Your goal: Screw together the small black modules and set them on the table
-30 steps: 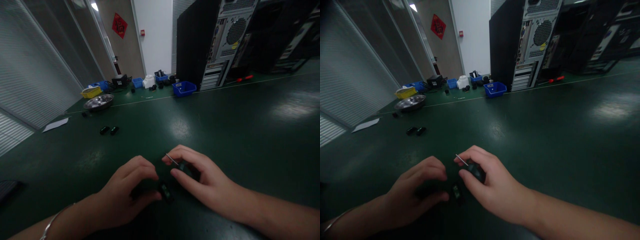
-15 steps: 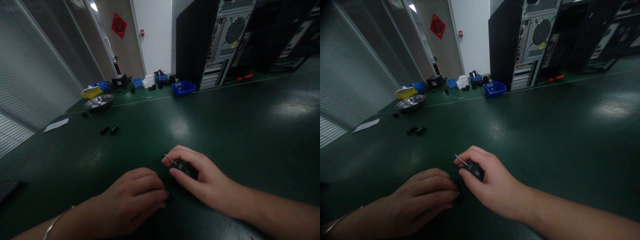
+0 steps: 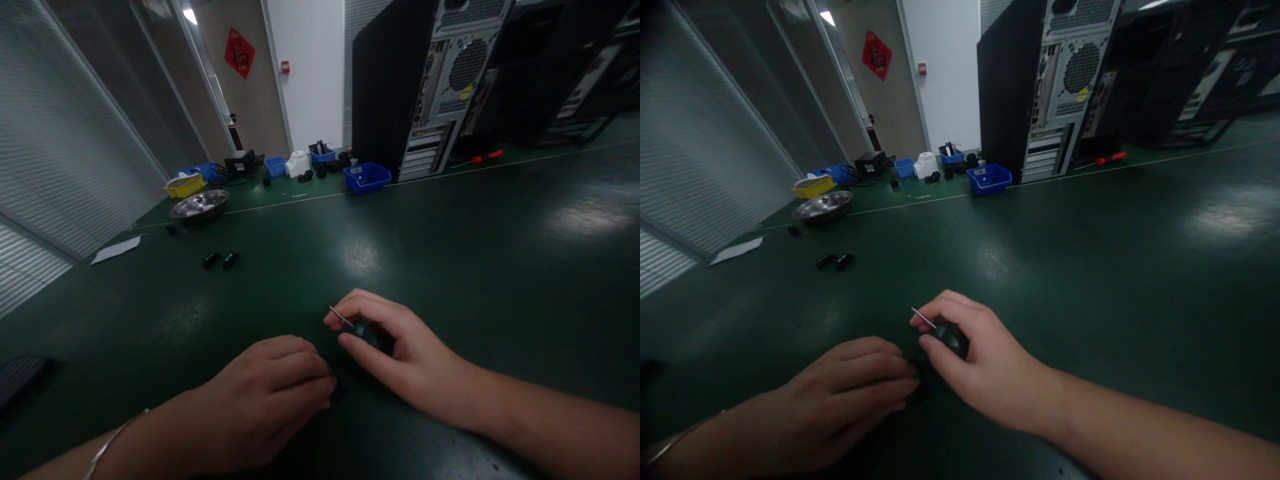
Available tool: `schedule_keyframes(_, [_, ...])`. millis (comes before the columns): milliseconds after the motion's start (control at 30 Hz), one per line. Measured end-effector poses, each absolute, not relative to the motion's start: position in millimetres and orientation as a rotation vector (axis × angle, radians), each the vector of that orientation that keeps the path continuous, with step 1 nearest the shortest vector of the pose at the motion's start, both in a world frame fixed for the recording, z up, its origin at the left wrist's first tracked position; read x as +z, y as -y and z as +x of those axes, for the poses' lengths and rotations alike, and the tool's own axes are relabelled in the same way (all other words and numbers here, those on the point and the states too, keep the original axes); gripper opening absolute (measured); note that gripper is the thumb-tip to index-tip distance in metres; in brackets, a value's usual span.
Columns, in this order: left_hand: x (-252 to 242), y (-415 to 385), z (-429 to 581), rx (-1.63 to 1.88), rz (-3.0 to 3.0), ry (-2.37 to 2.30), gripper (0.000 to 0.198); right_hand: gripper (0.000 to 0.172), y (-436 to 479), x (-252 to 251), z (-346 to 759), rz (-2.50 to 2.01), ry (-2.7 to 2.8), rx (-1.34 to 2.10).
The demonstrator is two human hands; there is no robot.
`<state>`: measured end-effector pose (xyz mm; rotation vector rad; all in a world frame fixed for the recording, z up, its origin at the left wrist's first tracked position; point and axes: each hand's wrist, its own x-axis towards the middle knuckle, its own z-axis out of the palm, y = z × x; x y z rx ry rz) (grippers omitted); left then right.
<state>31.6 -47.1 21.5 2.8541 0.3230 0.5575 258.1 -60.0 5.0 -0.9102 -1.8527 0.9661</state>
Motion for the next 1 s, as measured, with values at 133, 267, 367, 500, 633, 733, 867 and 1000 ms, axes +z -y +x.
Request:
schedule_keyframes(133, [21.6, 47.8, 31.9, 0.558, 2.862, -0.337, 0.02, 0.017, 60.0, 4.7, 258.2, -0.907, 1.854, 0.962])
schedule_keyframes(267, [18.5, 44.7, 29.1, 0.581, 2.728, -0.354, 0.018, 0.016, 58.1, 4.5, 258.7, -0.921, 1.856, 0.952])
schedule_keyframes(367, [13.6, 41.7, 26.1, 0.669, 2.61, -0.338, 0.021, 0.016, 55.8, 3.7, 259.1, -0.942, 1.854, 0.946])
schedule_keyframes(500, [7.5, 38.7, 23.2, 0.807, 2.435, -0.389, 0.027, 0.015, 54.5, 2.3, 259.5, -0.957, 1.837, 0.961])
schedule_keyframes(633, [4.7, 36.4, 22.3, 0.764, 2.392, -0.46, 0.031, 0.015, 54.4, 2.0, 259.8, -0.977, 1.826, 0.973])
schedule_keyframes(733, [3.0, 36.3, 23.5, 0.561, 2.469, -0.44, 0.04, 0.015, 53.3, 2.3, 259.0, -0.98, 1.83, 0.971])
schedule_keyframes(867, [3.8, 32.7, 22.3, 0.485, 2.528, -0.449, 0.028, 0.015, 52.3, 2.3, 258.1, -0.98, 1.827, 0.969])
schedule_keyframes(1000, [14.6, 0.9, -5.3, 0.652, 2.551, -0.741, 0.024, 0.015, 52.4, 3.2, 258.6, -1.012, 1.84, 0.984])
